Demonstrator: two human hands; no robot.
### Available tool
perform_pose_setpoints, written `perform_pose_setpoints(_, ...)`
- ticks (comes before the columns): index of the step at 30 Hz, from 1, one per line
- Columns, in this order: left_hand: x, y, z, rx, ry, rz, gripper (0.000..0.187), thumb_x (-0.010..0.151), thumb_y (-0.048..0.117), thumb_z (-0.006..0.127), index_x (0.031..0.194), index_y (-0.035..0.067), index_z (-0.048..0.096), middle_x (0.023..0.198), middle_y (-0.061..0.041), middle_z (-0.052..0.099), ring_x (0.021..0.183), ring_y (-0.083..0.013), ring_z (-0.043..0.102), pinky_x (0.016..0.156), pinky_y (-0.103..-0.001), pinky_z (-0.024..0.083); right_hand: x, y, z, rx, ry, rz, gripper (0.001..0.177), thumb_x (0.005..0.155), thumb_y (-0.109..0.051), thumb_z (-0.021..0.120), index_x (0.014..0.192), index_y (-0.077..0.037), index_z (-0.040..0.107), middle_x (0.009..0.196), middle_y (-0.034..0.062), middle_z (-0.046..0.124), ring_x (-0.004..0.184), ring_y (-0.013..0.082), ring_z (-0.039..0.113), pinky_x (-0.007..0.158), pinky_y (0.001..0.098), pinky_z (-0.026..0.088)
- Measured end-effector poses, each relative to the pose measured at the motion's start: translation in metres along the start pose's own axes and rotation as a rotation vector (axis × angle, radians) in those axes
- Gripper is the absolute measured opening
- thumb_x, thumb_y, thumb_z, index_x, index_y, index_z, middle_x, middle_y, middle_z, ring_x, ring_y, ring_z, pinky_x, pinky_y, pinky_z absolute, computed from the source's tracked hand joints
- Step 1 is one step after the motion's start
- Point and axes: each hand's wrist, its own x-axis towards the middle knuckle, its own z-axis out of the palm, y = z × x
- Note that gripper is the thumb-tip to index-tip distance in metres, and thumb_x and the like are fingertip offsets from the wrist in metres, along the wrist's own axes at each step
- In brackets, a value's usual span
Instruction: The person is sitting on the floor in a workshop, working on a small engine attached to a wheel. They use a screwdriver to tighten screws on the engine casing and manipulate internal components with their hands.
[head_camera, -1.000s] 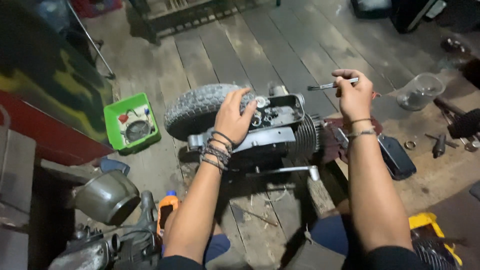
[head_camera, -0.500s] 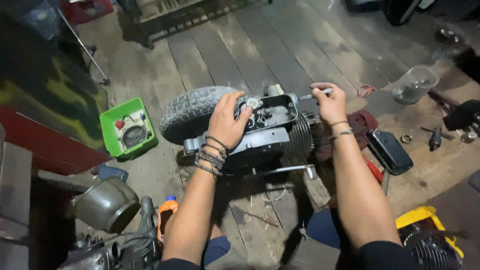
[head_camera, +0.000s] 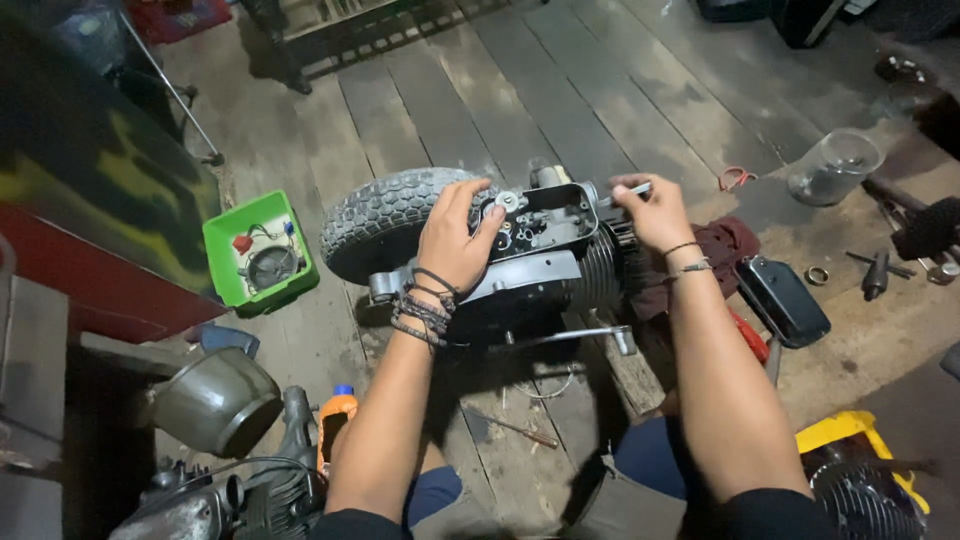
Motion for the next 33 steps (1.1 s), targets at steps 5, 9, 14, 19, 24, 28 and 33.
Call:
perform_pose_setpoints(5,-0.001,-0.001,0.0,0.011,0.023,0.018,0.046,0.103,0.044,0.06,0.131,0.008,0.063,0.121,-0.015,0.063,0.119,-0.0401,0.063,0.103,-0.049,0.049,-0.003,-0.015,-0.019,-0.089,0.045,-0.058,0.016,0.1,-0.018,0.071,0.115,-0.016,0.077,0.082,0.0066,0.07,0.076,0.0157,0.067,0.063,0.0301,0.054)
perform_pose_setpoints(9,-0.001,-0.001,-0.002,0.005,0.008,0.016,0.046,0.103,0.044,0.061,0.132,0.008,0.062,0.122,-0.016,0.063,0.118,-0.0409,0.063,0.102,-0.05,0.049,-0.026,-0.048,-0.003,-0.015,-0.048,-0.306,0.02,0.102,-0.006,0.069,0.12,-0.01,0.078,0.11,0.0138,0.076,0.11,0.0219,0.069,0.091,0.0361,0.054)
perform_pose_setpoints(14,-0.001,-0.001,0.0,-0.01,0.007,-0.004,0.048,0.102,0.044,0.062,0.132,0.007,0.062,0.123,-0.015,0.063,0.118,-0.0404,0.063,0.102,-0.05,0.049,-0.036,-0.055,-0.035,-0.157,-0.04,-0.393,0.022,0.105,0.0,0.064,0.123,-0.005,0.077,0.104,0.0228,0.072,0.1,0.0359,0.07,0.088,0.044,0.053)
perform_pose_setpoints(19,0.001,0.004,-0.002,-0.002,-0.023,-0.007,0.049,0.101,0.045,0.063,0.131,0.007,0.063,0.122,-0.016,0.063,0.118,-0.0419,0.063,0.102,-0.052,0.05,-0.026,-0.031,-0.014,-0.05,-0.074,-0.353,0.022,0.103,-0.004,0.067,0.123,-0.006,0.077,0.104,0.0164,0.074,0.104,0.0214,0.067,0.085,0.0393,0.054)
perform_pose_setpoints(24,0.0,-0.001,-0.001,-0.009,-0.002,0.006,0.045,0.101,0.043,0.064,0.13,0.008,0.063,0.123,-0.014,0.063,0.118,-0.0394,0.064,0.103,-0.05,0.049,-0.031,-0.045,-0.041,-0.041,-0.028,-0.279,0.02,0.105,-0.003,0.066,0.122,-0.007,0.076,0.109,0.0162,0.074,0.104,0.0203,0.066,0.09,0.0367,0.054)
perform_pose_setpoints(28,0.001,0.0,0.001,-0.013,-0.024,-0.005,0.047,0.101,0.044,0.064,0.131,0.008,0.063,0.123,-0.015,0.063,0.118,-0.0407,0.063,0.103,-0.051,0.049,-0.034,-0.038,-0.007,-0.062,-0.079,-0.298,0.019,0.103,-0.007,0.068,0.119,-0.005,0.078,0.109,0.0205,0.074,0.108,0.0339,0.069,0.095,0.0444,0.052)
perform_pose_setpoints(33,-0.001,-0.002,-0.002,0.021,0.0,0.01,0.046,0.1,0.044,0.065,0.13,0.009,0.064,0.123,-0.014,0.064,0.118,-0.039,0.064,0.102,-0.048,0.05,-0.022,-0.026,-0.04,-0.362,0.075,-0.462,0.018,0.106,-0.003,0.068,0.12,-0.003,0.078,0.1,0.0221,0.072,0.099,0.0402,0.069,0.09,0.0464,0.053)
